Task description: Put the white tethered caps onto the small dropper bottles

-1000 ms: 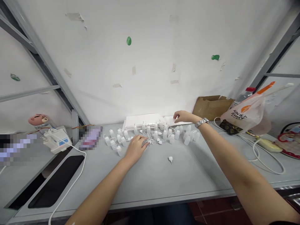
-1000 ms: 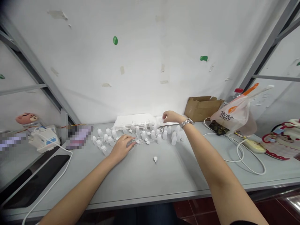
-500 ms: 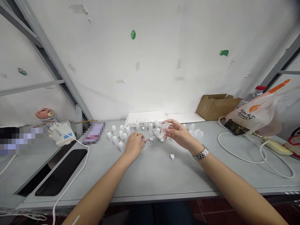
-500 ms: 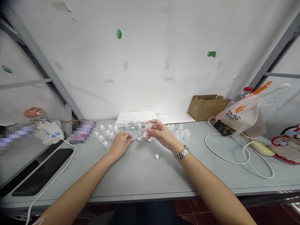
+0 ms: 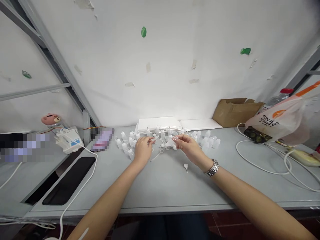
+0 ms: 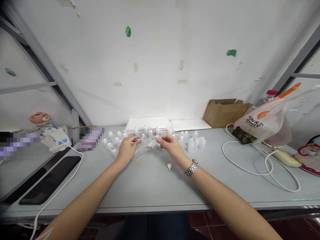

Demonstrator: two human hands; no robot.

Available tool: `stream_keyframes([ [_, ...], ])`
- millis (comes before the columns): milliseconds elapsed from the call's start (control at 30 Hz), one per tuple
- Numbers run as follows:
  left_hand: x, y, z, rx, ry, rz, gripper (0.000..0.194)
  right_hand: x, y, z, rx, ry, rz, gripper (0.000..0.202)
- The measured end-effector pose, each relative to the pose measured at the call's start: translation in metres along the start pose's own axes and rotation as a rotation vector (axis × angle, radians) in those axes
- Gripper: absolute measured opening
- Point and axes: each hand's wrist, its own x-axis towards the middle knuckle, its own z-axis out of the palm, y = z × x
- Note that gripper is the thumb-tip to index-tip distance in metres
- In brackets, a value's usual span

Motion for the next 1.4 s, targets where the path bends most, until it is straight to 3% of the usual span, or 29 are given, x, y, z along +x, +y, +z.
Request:
stream_keyframes([
  [167,0.0,-0.002,0.003,-0.044,-0.024,-0.027,0.02,-0.002,-0.003,0.002,0.022,0.033,0.025,0.026],
  [400,0.003,0.005,-0.002,-0.477,-0.086,-0.261,0.017,-0.005,-0.002,0.005,-0.004,0.006,0.005,0.03],
  [467,0.002,0.006,-0.003,-0.42,-0.049,-0.226,0.02,-0.007,-0.003,0.006,-0.042,0.021,0.007,0.032],
  [567,-0.001,0.004,-0.004,-0.109,0.033,-0.027,0.024,-0.01,-0.007,0.009,-0.107,0.04,0.003,0.031],
  [700,-0.003,0.003,-0.003,0.089,-0.02,0.087,0.023,-0.013,-0.011,0.013,-0.159,0.063,-0.01,0.028],
  [867,-0.004,0.006,-0.005,-0.113,0.028,0.014,0.017,-0.013,-0.009,0.014,-0.17,0.075,-0.023,0.028],
  [967,-0.008,0.013,-0.008,-0.307,0.041,0.058,0.016,-0.011,-0.004,0.013,-0.144,0.062,-0.027,0.031],
  [1133,-0.018,0.029,-0.012,-0.617,-0.101,0.108,0.017,-0.011,-0.002,0.013,-0.119,0.049,-0.058,0.031],
  [1233,-0.022,0.033,-0.013,-0.662,-0.167,0.105,0.016,-0.013,-0.004,0.014,-0.103,0.058,-0.069,0.031],
  [1400,-0.022,0.033,-0.013,-0.708,-0.17,0.087,0.018,-0.014,-0.005,0.014,-0.102,0.062,-0.098,0.029],
])
